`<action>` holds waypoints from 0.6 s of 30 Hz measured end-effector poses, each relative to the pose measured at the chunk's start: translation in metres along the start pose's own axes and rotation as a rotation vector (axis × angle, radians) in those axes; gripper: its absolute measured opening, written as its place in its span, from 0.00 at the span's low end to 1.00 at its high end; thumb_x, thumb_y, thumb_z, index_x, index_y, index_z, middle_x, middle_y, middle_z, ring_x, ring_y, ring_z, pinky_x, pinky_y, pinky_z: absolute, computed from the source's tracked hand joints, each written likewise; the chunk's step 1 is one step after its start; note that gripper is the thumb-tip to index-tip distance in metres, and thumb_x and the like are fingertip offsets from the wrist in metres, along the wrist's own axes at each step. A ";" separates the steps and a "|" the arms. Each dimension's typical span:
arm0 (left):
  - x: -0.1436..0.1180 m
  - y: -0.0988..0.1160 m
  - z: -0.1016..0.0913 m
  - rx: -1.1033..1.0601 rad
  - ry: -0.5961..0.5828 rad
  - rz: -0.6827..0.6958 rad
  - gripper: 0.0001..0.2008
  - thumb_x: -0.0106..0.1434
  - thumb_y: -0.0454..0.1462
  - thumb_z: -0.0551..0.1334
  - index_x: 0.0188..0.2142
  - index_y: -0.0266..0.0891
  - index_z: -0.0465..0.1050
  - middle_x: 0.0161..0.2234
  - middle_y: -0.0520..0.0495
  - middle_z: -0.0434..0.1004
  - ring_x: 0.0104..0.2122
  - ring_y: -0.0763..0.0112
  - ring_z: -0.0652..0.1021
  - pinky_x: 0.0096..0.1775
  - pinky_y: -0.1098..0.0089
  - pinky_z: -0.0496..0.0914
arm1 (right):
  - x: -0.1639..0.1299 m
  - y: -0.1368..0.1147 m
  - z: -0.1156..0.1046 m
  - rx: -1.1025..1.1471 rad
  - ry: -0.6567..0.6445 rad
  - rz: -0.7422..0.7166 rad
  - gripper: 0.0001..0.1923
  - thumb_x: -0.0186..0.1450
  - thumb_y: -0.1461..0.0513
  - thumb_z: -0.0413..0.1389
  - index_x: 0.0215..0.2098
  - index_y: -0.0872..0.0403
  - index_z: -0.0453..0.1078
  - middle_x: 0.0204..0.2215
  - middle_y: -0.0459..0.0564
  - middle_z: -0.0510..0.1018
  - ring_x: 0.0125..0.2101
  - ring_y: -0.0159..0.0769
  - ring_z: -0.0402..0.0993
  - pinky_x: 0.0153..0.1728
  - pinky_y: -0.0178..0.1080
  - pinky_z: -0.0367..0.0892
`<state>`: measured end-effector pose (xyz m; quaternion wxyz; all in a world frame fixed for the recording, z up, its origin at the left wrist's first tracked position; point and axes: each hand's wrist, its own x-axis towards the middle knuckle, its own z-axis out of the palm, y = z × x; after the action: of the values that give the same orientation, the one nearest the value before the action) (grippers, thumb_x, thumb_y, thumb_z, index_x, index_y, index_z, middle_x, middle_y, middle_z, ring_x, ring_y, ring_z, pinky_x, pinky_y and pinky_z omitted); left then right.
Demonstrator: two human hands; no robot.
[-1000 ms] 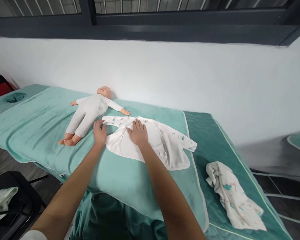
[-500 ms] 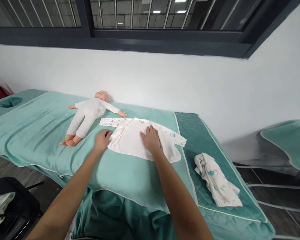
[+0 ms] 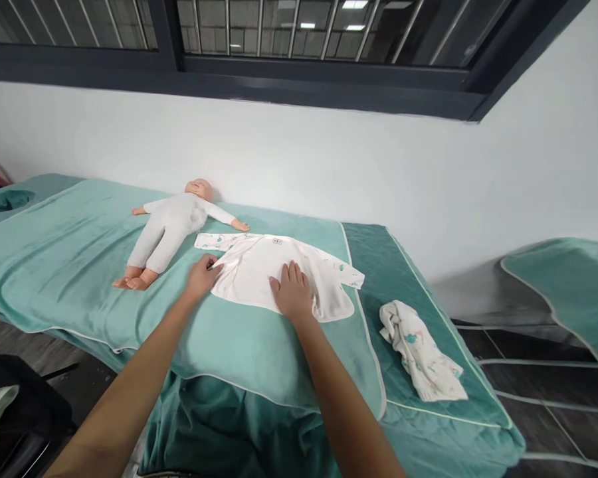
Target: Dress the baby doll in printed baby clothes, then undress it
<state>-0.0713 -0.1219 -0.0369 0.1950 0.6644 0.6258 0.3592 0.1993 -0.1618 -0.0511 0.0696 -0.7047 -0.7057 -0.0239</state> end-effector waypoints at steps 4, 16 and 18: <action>0.005 -0.008 0.003 -0.132 0.111 -0.028 0.09 0.67 0.42 0.58 0.44 0.41 0.69 0.39 0.49 0.77 0.39 0.67 0.77 0.42 0.67 0.68 | -0.007 -0.004 -0.004 -0.002 0.003 -0.007 0.35 0.75 0.50 0.38 0.71 0.65 0.53 0.72 0.64 0.50 0.72 0.48 0.46 0.68 0.48 0.46; 0.003 -0.012 0.005 -0.214 0.293 -0.019 0.12 0.64 0.35 0.57 0.47 0.41 0.69 0.45 0.43 0.77 0.46 0.61 0.78 0.51 0.60 0.72 | -0.067 -0.021 -0.010 0.038 0.101 -0.080 0.32 0.76 0.51 0.38 0.70 0.61 0.56 0.71 0.60 0.53 0.71 0.50 0.48 0.68 0.53 0.48; 0.002 -0.013 0.005 -0.198 0.303 -0.010 0.12 0.63 0.35 0.57 0.46 0.41 0.70 0.44 0.43 0.77 0.44 0.61 0.78 0.49 0.60 0.72 | -0.080 -0.023 -0.012 0.052 0.108 -0.098 0.32 0.76 0.50 0.39 0.70 0.61 0.56 0.72 0.59 0.53 0.71 0.50 0.48 0.68 0.53 0.49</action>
<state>-0.0770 -0.1169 -0.0487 0.1647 0.5770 0.6128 0.5142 0.1767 -0.2431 -0.0488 0.1247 -0.6650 -0.7349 -0.0467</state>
